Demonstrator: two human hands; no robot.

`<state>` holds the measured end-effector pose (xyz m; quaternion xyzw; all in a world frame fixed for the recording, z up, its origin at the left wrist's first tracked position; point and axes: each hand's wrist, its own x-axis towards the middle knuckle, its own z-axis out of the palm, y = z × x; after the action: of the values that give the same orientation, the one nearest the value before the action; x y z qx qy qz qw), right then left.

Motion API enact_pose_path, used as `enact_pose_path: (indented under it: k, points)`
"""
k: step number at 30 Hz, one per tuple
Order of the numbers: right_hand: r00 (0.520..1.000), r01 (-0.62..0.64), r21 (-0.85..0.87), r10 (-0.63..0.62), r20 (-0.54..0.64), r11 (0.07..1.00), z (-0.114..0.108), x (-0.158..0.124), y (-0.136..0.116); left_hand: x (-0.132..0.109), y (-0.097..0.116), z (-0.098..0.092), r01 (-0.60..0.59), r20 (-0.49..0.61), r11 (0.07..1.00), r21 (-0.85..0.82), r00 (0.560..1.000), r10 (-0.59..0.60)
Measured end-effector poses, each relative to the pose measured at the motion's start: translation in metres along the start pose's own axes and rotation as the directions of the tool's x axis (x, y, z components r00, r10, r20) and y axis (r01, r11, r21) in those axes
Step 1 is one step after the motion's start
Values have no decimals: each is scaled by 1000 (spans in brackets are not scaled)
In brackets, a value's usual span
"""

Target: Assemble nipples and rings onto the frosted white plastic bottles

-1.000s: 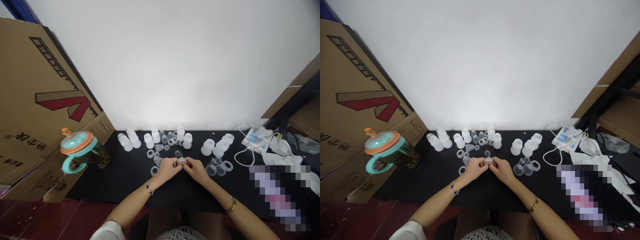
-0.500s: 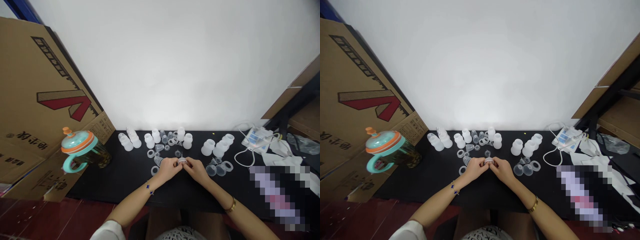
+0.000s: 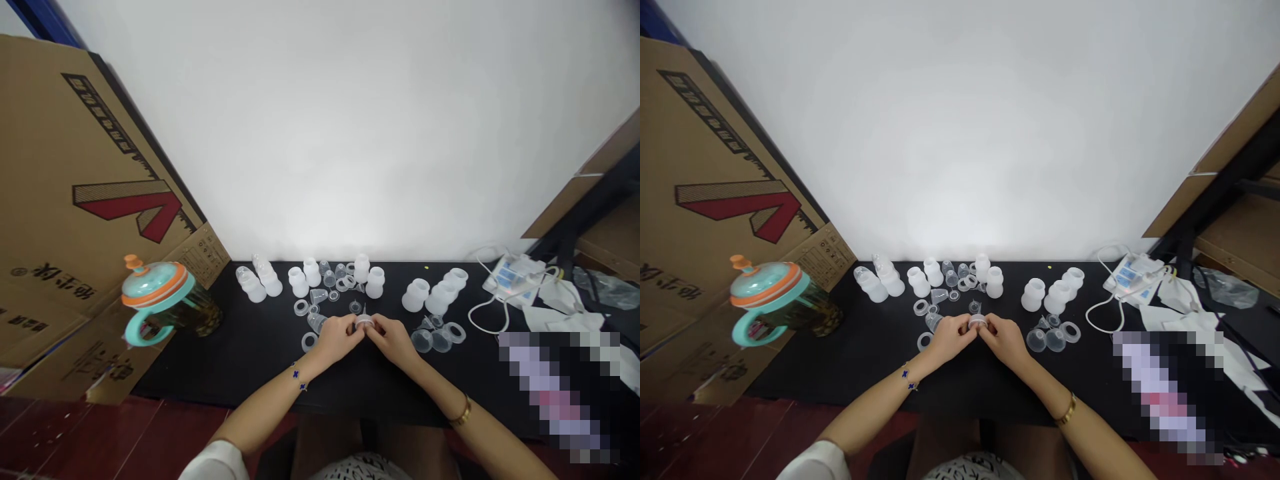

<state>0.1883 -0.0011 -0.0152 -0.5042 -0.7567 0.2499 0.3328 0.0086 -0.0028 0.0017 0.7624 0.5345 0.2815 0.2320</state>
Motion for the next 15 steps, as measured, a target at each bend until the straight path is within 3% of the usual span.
enact_pose_path:
  k: [6, 15]
  points:
    - [998, -54, 137, 60, -37, 989, -2, 1, 3, 0, 1, -2, -42, 13, 998, -54, 999, 43]
    - [996, -42, 214, 26, 80, 976, -1, 1, 3, 0, -5, -1, -28, -15, 994, -109, 1000, 26]
